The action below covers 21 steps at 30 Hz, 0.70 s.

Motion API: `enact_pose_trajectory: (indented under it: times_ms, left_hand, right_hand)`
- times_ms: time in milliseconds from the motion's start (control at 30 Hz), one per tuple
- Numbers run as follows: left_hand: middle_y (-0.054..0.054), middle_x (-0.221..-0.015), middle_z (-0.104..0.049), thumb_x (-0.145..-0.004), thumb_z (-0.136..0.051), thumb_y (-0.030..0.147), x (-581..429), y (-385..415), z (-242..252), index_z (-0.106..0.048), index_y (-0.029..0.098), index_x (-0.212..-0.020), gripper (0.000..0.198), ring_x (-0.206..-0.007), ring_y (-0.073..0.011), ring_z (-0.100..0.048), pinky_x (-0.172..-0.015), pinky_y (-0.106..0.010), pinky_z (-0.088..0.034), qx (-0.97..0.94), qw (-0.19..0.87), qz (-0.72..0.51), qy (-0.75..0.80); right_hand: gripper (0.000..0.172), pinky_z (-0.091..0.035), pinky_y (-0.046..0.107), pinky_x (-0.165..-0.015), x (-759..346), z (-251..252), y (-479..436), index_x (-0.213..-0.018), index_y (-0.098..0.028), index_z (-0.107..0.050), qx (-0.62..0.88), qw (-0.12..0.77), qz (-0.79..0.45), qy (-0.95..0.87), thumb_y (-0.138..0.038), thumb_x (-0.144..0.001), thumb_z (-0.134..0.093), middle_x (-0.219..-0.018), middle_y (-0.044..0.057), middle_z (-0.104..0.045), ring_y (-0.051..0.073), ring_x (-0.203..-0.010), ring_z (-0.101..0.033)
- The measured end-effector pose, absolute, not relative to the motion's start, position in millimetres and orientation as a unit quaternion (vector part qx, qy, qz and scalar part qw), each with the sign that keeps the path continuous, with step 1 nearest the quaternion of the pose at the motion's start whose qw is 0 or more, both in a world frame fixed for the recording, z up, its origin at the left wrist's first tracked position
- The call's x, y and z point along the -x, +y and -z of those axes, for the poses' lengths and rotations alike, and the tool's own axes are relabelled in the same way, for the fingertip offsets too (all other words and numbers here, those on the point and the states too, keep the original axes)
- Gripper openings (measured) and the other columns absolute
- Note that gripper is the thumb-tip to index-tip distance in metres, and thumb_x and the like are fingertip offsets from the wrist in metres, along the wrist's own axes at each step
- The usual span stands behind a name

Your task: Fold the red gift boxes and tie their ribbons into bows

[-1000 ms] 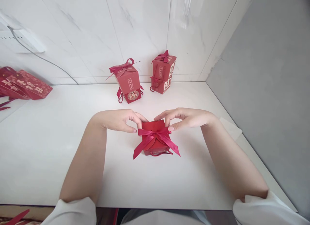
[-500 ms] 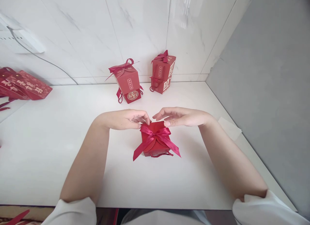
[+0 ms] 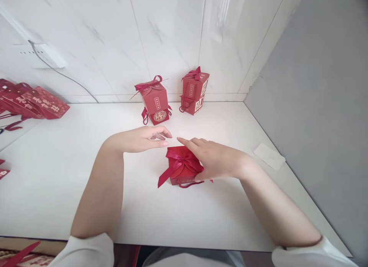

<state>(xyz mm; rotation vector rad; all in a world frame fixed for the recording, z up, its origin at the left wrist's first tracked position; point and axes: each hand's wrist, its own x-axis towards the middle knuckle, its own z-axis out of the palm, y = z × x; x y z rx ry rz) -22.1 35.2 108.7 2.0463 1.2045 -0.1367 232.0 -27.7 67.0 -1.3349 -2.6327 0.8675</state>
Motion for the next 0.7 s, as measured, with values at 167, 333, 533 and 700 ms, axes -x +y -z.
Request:
enact_pose_trajectory:
  times_ms: [167, 333, 533, 700]
  left_hand:
    - [-0.003, -0.143, -0.054, -0.09, -0.044, 0.064, 21, 30, -114, -0.054, 0.033, -0.13, 0.051, -0.133, -0.027, -0.047, -0.107, -0.038, -0.041, -0.79, 0.344, -0.041, 0.506]
    - [-0.004, -0.148, -0.048, -0.094, -0.046, 0.051, 16, 30, -116, -0.049, 0.03, -0.133, 0.045, -0.137, -0.0268, -0.043, -0.113, -0.041, -0.038, -0.823, 0.337, -0.254, 0.379]
    - [-0.008, -0.161, -0.024, -0.072, -0.075, 0.056, 8, 35, -104, -0.02, 0.034, -0.152, 0.1, -0.148, -0.0377, -0.022, -0.118, -0.053, -0.028, -0.884, 0.186, -0.287, 0.318]
    - [-0.007, -0.161, -0.02, -0.072, -0.078, 0.049, -9, 37, -80, -0.001, 0.042, -0.155, 0.113, -0.146, -0.0371, -0.027, -0.107, -0.053, -0.044, -0.899, 0.116, -0.251, 0.339]
  right_hand:
    - [0.109, -0.051, 0.044, -0.086, -241, -68, -23, -0.157, -0.034, -0.007, 0.399, 0.109, -0.242, -0.878, -0.03, -0.07, -0.073, -0.132, 0.012, -0.05, 0.034, -0.117, -0.051]
    - [0.096, -0.048, 0.047, -0.096, -249, -76, -16, -0.157, -0.032, 0.002, 0.369, 0.253, -0.105, -0.888, -0.024, -0.085, -0.061, -0.136, 0.014, -0.044, 0.031, -0.124, -0.047]
    - [0.088, -0.046, 0.052, -0.098, -255, -71, 3, -0.157, -0.027, 0.007, 0.364, 0.342, 0.025, -0.866, -0.022, -0.092, -0.052, -0.137, 0.017, -0.043, 0.033, -0.125, -0.044]
    - [0.089, -0.049, 0.052, -0.096, -253, -62, 10, -0.157, -0.026, 0.006, 0.343, 0.351, 0.028, -0.871, -0.023, -0.092, -0.054, -0.135, 0.017, -0.046, 0.032, -0.124, -0.047]
